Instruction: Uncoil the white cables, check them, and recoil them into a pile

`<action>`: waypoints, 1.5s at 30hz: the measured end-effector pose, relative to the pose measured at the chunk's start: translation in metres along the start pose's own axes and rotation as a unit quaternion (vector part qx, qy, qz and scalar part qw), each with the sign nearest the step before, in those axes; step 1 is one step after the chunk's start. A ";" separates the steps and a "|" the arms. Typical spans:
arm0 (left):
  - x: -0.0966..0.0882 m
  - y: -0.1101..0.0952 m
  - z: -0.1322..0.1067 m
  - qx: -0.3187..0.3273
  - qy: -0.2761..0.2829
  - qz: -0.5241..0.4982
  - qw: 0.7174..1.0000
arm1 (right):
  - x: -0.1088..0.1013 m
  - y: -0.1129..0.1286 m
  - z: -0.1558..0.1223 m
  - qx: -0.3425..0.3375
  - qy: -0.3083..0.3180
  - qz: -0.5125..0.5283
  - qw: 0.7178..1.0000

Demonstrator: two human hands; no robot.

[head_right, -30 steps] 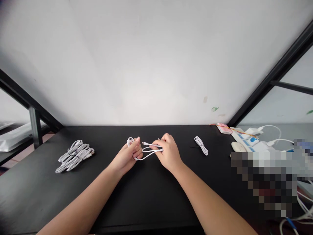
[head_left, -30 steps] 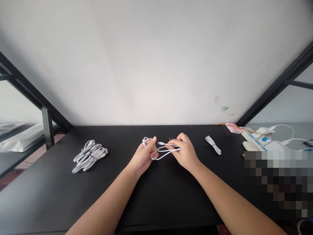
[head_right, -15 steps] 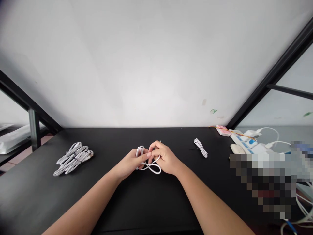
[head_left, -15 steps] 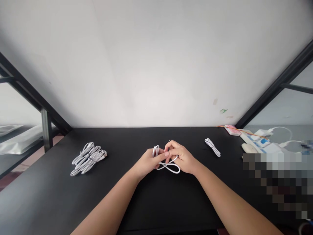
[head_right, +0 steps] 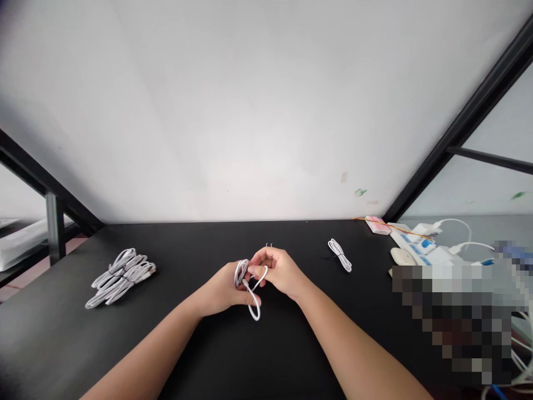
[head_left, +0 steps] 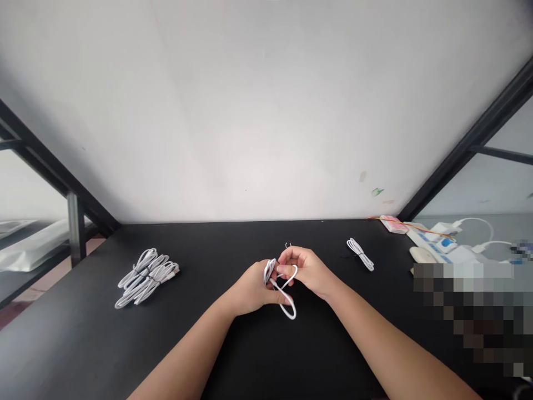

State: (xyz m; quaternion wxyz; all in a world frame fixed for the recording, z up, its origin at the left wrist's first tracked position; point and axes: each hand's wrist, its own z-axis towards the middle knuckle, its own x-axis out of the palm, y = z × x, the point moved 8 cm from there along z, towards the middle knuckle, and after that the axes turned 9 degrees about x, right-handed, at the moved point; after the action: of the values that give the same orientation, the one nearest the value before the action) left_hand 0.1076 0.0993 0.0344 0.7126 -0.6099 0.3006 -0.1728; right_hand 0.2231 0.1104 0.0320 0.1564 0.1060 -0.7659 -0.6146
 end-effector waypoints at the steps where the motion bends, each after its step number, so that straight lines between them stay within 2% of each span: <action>1: -0.002 0.003 0.001 -0.003 -0.013 -0.006 1.000 | 0.000 0.000 0.000 0.003 0.001 0.003 1.000; 8: -0.006 0.017 0.003 -0.022 -0.056 -0.101 0.993 | -0.006 0.001 -0.003 -0.014 0.057 -0.081 0.995; 11: -0.012 0.021 0.004 -0.027 -0.104 -0.134 0.985 | 0.001 0.003 -0.010 -0.015 0.099 -0.124 0.987; 13: -0.016 0.022 0.004 -0.026 -0.122 -0.115 0.986 | 0.009 0.004 -0.014 -0.012 0.113 -0.150 0.982; 15: -0.016 0.021 0.005 -0.024 -0.120 -0.082 0.989 | 0.014 0.006 -0.014 -0.024 0.091 -0.176 0.980; 20: -0.014 0.017 0.006 -0.025 -0.116 -0.042 0.992 | 0.016 0.015 -0.011 -0.105 -0.006 -0.237 0.966; 26: -0.012 0.011 0.006 -0.009 -0.116 -0.086 0.990 | 0.014 0.026 -0.015 -0.139 -0.041 -0.262 0.954; 31: -0.010 0.005 0.007 0.018 -0.098 -0.111 0.989 | 0.004 0.022 -0.012 -0.114 -0.073 -0.255 0.958; 34: -0.009 0.002 0.006 0.025 -0.090 -0.066 0.993 | 0.003 0.016 -0.010 -0.099 -0.062 -0.239 0.964; 39: -0.006 -0.006 0.003 0.040 -0.058 0.000 0.997 | 0.001 0.014 -0.007 -0.114 -0.047 -0.172 0.977; 42: -0.004 -0.010 0.003 0.053 -0.043 -0.031 0.997 | 0.000 0.011 -0.003 -0.104 -0.018 -0.094 0.990; 45: -0.008 -0.004 0.003 0.032 -0.074 -0.116 0.990 | -0.001 0.007 0.000 -0.092 -0.001 -0.043 0.995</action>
State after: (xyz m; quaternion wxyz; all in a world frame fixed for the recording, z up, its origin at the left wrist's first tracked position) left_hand 0.1045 0.1058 0.0403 0.7274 -0.6284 0.1688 -0.2180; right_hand 0.2241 0.1120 0.0388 0.1384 0.1238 -0.7009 -0.6887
